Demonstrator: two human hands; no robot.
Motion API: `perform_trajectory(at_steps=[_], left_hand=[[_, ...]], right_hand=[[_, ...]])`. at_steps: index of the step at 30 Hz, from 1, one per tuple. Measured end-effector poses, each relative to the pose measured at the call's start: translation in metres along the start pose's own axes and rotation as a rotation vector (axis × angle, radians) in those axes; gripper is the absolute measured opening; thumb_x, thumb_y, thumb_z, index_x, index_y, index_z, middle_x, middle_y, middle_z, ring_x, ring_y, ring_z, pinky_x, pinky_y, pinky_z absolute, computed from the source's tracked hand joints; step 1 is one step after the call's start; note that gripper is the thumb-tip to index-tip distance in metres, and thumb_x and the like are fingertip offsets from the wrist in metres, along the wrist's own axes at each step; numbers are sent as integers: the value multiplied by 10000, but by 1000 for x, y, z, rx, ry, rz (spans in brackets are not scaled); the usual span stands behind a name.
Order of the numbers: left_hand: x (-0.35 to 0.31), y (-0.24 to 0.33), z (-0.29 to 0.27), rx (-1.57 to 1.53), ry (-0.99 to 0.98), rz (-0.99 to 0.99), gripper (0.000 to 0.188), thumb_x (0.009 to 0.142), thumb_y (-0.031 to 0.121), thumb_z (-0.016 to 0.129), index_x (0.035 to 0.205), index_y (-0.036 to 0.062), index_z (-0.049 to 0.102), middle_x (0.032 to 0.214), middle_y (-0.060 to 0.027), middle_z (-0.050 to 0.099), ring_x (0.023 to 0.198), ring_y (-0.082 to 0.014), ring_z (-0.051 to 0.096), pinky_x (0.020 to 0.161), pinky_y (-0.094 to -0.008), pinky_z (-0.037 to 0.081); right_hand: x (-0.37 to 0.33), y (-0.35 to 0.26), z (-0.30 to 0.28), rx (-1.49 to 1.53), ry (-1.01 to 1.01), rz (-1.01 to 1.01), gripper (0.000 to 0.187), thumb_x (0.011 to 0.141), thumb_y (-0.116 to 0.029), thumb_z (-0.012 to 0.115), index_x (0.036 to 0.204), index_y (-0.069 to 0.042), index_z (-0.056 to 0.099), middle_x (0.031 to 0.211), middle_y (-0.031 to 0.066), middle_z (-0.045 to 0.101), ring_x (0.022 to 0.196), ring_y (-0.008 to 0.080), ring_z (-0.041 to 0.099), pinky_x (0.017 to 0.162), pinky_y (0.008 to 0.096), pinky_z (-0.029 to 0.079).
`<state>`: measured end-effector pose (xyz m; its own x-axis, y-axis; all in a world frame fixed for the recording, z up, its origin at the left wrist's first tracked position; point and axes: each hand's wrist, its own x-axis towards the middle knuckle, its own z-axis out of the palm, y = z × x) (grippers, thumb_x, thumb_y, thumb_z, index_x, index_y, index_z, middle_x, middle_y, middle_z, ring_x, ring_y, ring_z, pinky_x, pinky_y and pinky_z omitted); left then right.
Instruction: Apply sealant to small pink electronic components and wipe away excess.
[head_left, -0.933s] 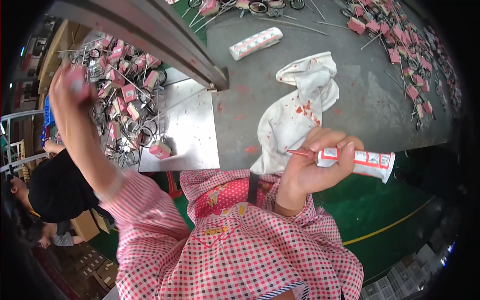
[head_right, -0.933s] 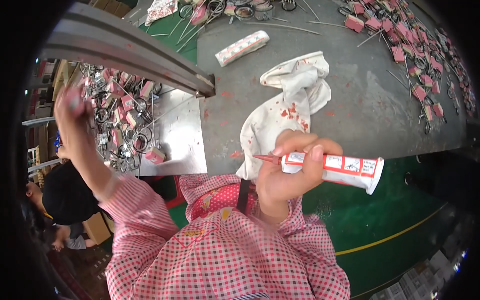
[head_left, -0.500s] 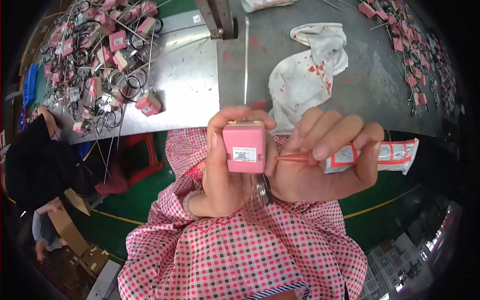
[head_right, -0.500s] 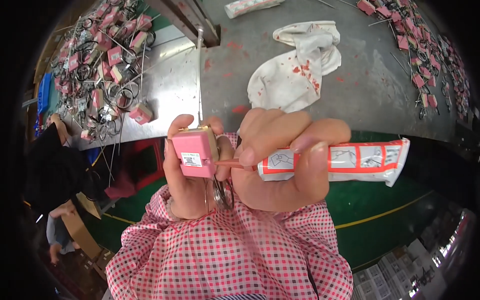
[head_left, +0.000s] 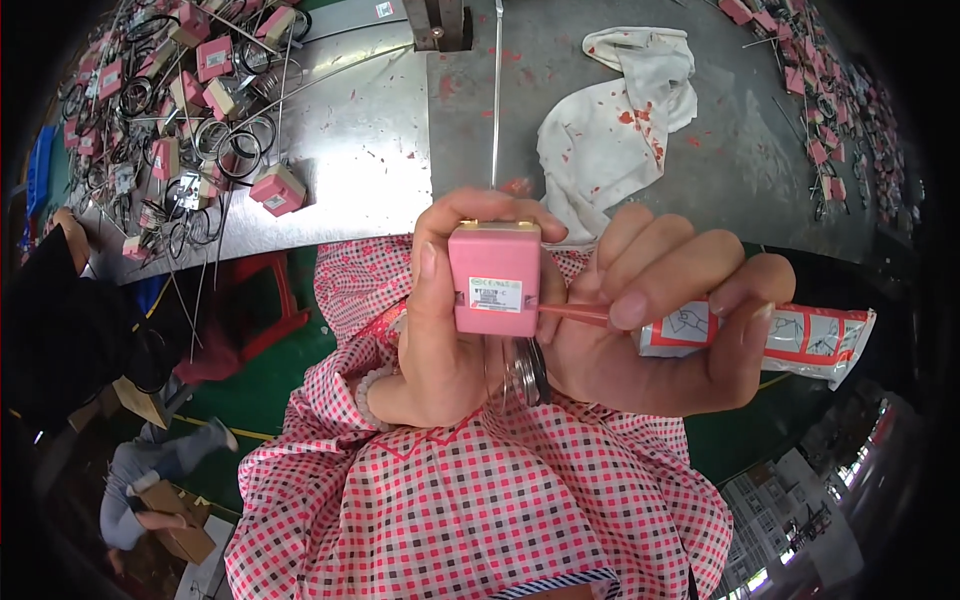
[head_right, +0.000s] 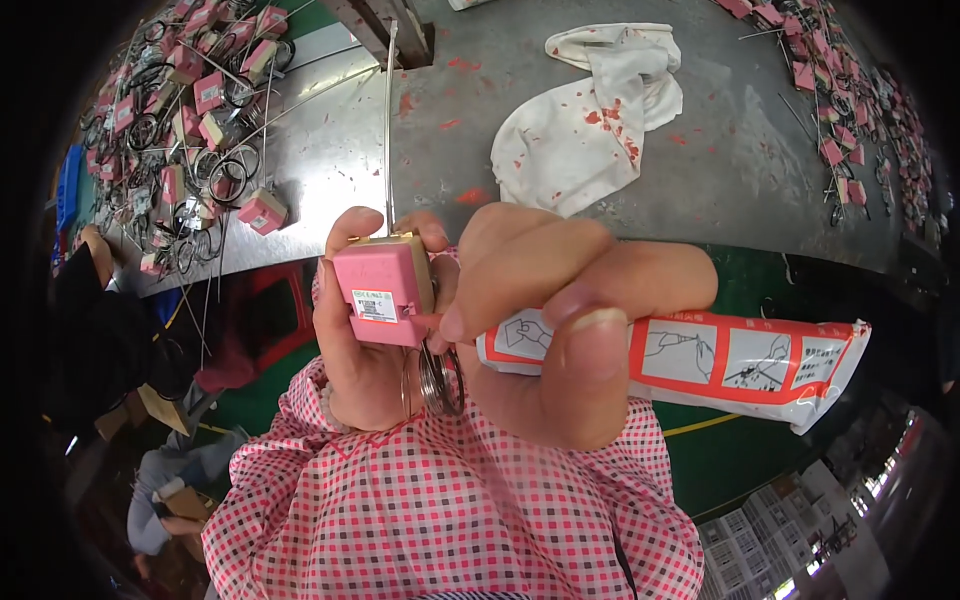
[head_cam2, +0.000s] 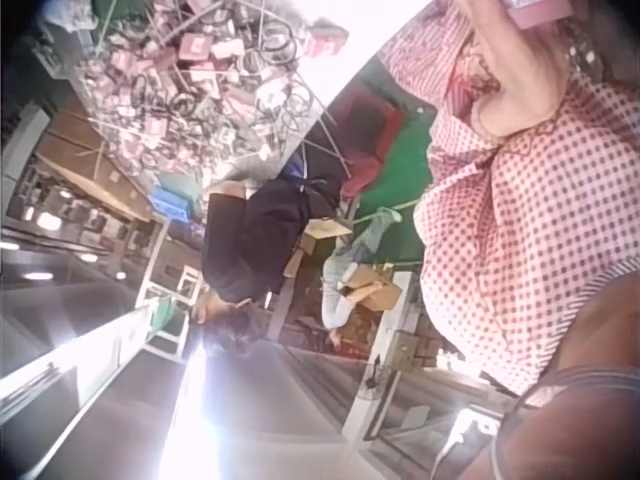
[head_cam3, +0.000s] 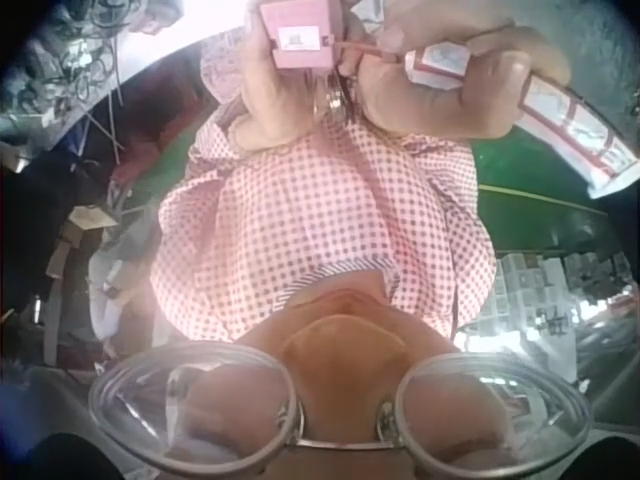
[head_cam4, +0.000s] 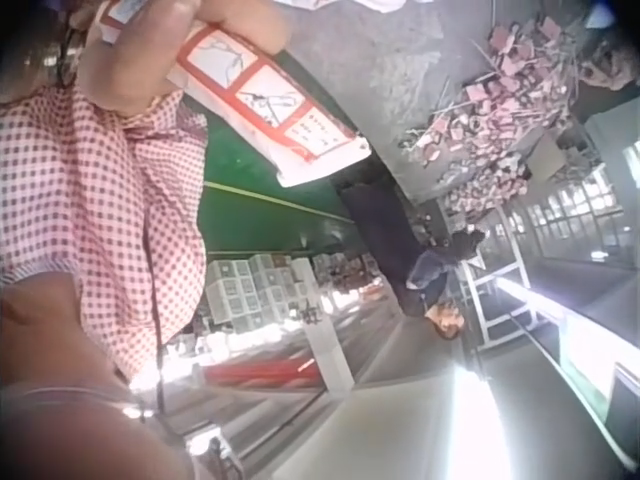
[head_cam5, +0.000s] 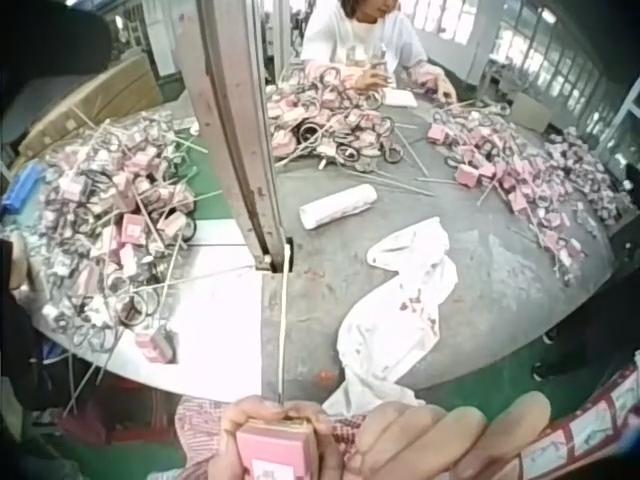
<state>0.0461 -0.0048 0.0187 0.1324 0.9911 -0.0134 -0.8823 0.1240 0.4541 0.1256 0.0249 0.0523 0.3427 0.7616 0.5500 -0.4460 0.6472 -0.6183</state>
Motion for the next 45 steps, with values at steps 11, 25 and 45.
perform_trajectory(at_steps=[11,25,45], left_hand=[[1,5,2,31,75,-45,412,905,365,212,1121,28,308,1019,-197,448,613,-155,492,618,-251,430],[2,10,1,96,13,-33,408,903,368,213,1115,38,322,1029,-188,451,695,-151,500,617,-242,439],[8,10,-4,-31,44,-39,377,911,363,215,1110,60,322,1036,-193,446,662,-158,498,585,-255,432]], right_hand=[[3,4,3,-108,-12,34,211,877,-239,306,773,-60,347,529,82,444,353,111,309,379,235,306],[5,-3,12,-352,2,156,180,866,-210,293,797,-51,338,499,82,439,332,109,273,362,237,279],[-9,7,2,-427,-226,-230,261,913,-278,246,792,-50,287,628,139,479,427,174,426,446,284,369]])
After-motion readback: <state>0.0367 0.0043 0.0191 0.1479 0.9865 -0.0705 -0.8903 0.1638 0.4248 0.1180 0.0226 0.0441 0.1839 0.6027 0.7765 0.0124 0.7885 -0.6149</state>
